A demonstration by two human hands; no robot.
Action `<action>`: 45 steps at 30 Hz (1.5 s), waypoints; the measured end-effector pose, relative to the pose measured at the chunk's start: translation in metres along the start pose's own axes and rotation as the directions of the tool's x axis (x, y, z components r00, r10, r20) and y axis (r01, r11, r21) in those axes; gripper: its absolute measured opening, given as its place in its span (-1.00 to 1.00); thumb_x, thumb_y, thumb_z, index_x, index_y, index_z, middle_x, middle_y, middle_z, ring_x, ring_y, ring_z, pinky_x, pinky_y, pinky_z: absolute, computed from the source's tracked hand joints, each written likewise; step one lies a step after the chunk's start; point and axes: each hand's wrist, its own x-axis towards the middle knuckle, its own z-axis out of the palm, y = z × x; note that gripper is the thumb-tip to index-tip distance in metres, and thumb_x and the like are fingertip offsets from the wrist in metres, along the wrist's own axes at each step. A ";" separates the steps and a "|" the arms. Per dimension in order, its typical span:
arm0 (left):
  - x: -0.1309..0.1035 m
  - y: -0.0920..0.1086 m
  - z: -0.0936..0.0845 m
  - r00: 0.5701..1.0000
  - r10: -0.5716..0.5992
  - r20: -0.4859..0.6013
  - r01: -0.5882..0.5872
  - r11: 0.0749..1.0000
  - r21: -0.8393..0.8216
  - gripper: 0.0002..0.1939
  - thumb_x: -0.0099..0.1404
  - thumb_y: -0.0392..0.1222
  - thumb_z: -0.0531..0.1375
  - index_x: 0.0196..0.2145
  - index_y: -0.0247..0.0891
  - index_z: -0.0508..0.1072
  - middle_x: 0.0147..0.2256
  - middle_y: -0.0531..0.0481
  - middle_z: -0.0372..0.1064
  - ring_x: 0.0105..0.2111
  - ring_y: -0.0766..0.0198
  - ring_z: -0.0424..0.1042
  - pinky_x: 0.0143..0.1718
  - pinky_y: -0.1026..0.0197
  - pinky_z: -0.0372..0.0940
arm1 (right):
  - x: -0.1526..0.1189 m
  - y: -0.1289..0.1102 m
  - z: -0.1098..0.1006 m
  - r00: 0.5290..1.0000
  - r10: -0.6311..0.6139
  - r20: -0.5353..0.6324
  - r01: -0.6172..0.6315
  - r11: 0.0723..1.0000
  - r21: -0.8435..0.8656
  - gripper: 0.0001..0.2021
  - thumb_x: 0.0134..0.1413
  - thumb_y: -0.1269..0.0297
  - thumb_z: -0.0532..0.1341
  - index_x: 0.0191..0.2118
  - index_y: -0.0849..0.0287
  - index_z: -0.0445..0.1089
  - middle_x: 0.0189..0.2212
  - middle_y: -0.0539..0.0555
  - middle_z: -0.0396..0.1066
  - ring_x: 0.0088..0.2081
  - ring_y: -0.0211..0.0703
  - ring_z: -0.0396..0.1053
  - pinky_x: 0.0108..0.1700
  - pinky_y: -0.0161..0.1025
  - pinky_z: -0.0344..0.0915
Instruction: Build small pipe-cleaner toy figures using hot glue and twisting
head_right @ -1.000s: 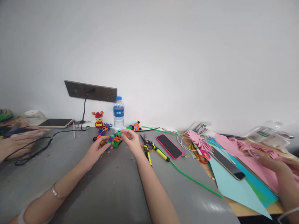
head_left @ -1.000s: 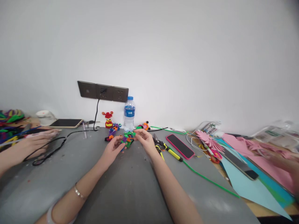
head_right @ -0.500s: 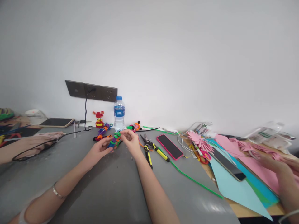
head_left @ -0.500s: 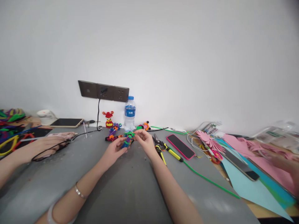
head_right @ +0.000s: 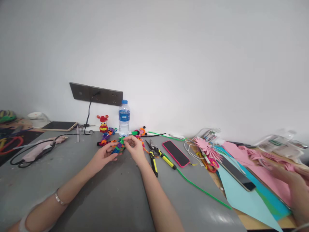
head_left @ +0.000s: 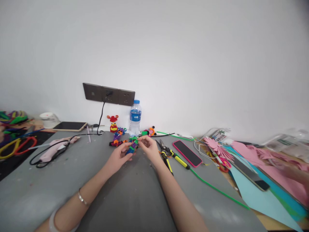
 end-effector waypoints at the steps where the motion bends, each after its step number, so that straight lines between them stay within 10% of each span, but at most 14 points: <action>1: 0.000 0.000 0.000 1.000 0.002 0.004 -0.002 1.000 0.006 -0.52 0.11 -0.17 0.30 0.00 -0.22 0.34 0.00 -0.20 0.43 -0.11 0.06 0.50 -0.22 0.15 0.43 | 0.000 0.000 0.000 1.000 0.002 -0.002 -0.002 1.000 -0.011 -0.84 0.02 0.20 0.25 -0.31 0.17 0.39 -0.40 0.04 0.42 -0.40 -0.20 0.38 -0.29 -0.26 0.36; 21: -0.005 0.003 0.004 0.998 -0.061 0.016 0.062 0.993 -0.105 -0.47 0.12 -0.22 0.25 0.08 -0.14 0.31 0.04 -0.18 0.39 -0.02 0.01 0.43 -0.18 0.07 0.44 | -0.003 -0.001 0.004 0.997 -0.010 0.083 0.012 1.000 -0.022 -0.88 0.05 0.25 0.24 -0.30 0.17 0.38 -0.41 0.03 0.43 -0.39 -0.19 0.42 -0.28 -0.24 0.37; 27: 0.000 0.000 -0.001 1.000 -0.001 -0.006 0.000 0.999 -0.033 -0.47 0.13 -0.11 0.30 0.04 -0.20 0.28 -0.04 -0.20 0.46 -0.10 0.06 0.48 -0.16 0.12 0.39 | 0.002 0.000 -0.011 0.997 -0.003 -0.073 -0.012 0.978 -0.206 -0.90 0.00 0.30 0.21 -0.33 0.19 0.38 -0.46 0.00 0.39 -0.51 -0.27 0.33 -0.44 -0.33 0.28; 35: 0.009 -0.001 -0.014 0.984 0.105 -0.142 -0.100 0.994 0.044 -0.58 0.11 -0.09 0.32 -0.10 -0.26 0.35 -0.05 -0.20 0.49 0.01 0.05 0.42 0.04 0.05 0.26 | -0.005 0.004 -0.032 0.885 0.325 0.335 -0.180 0.900 -0.396 -0.98 -0.12 0.43 0.24 -0.48 0.21 0.42 -0.59 -0.04 0.41 -0.62 -0.31 0.30 -0.53 -0.38 0.23; 45: 0.011 0.000 -0.016 0.980 -0.020 -0.198 -0.019 0.981 -0.191 -0.48 0.03 -0.14 0.39 -0.06 -0.28 0.38 -0.07 -0.21 0.51 -0.11 0.10 0.50 -0.17 0.17 0.38 | -0.002 -0.038 -0.028 0.994 -0.063 -0.094 0.002 0.844 -0.537 -0.48 0.24 0.01 0.04 -0.68 0.18 0.29 -0.74 -0.04 0.21 -0.64 -0.26 0.17 -0.46 -0.29 0.12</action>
